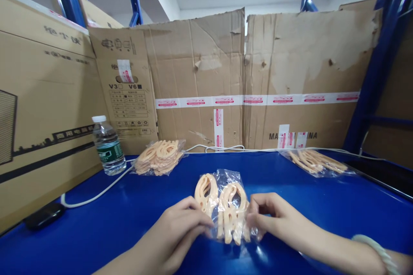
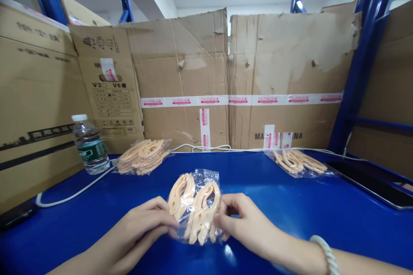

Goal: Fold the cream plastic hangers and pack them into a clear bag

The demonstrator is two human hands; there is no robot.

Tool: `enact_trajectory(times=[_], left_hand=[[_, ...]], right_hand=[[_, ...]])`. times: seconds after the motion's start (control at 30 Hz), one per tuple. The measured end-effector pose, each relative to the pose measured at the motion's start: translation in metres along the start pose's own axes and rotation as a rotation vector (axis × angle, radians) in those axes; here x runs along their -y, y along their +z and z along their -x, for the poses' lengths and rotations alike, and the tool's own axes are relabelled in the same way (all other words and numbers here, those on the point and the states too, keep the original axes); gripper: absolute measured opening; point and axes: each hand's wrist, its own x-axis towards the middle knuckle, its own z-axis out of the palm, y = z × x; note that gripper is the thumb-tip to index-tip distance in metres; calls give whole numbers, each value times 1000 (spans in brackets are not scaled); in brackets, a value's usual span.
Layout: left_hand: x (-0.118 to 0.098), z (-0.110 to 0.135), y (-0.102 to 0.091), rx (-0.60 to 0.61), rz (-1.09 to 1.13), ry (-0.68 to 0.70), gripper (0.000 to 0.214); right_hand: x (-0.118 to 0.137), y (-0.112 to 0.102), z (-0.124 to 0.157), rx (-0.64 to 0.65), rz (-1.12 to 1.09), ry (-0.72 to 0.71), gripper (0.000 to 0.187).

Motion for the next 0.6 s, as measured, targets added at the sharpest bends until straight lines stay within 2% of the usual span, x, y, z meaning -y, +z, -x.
enact_trajectory(times=[0.1, 0.17, 0.27, 0.37, 0.43, 0.5, 0.6], left_hand=[[5, -6, -9, 25, -38, -97, 28], [17, -12, -15, 28, -80, -138, 28], [47, -26, -25, 11, -211, -239, 29], [80, -45, -38, 27, -468, -376, 31], [96, -59, -46, 50, -524, -414, 33], [106, -70, -50, 71, -577, -446, 33], [110, -83, -47, 84, -680, -509, 23]], right_hand=[[-2, -1, -26, 13, -30, 31, 22], [-2, 0, -48, 9, -23, 42, 18], [2, 5, -86, -38, 29, 65, 11], [7, 12, -125, -85, 60, 79, 17], [9, 15, -149, -114, 67, 88, 21], [10, 18, -168, -134, 75, 97, 22], [10, 18, -190, -137, 93, 113, 18]])
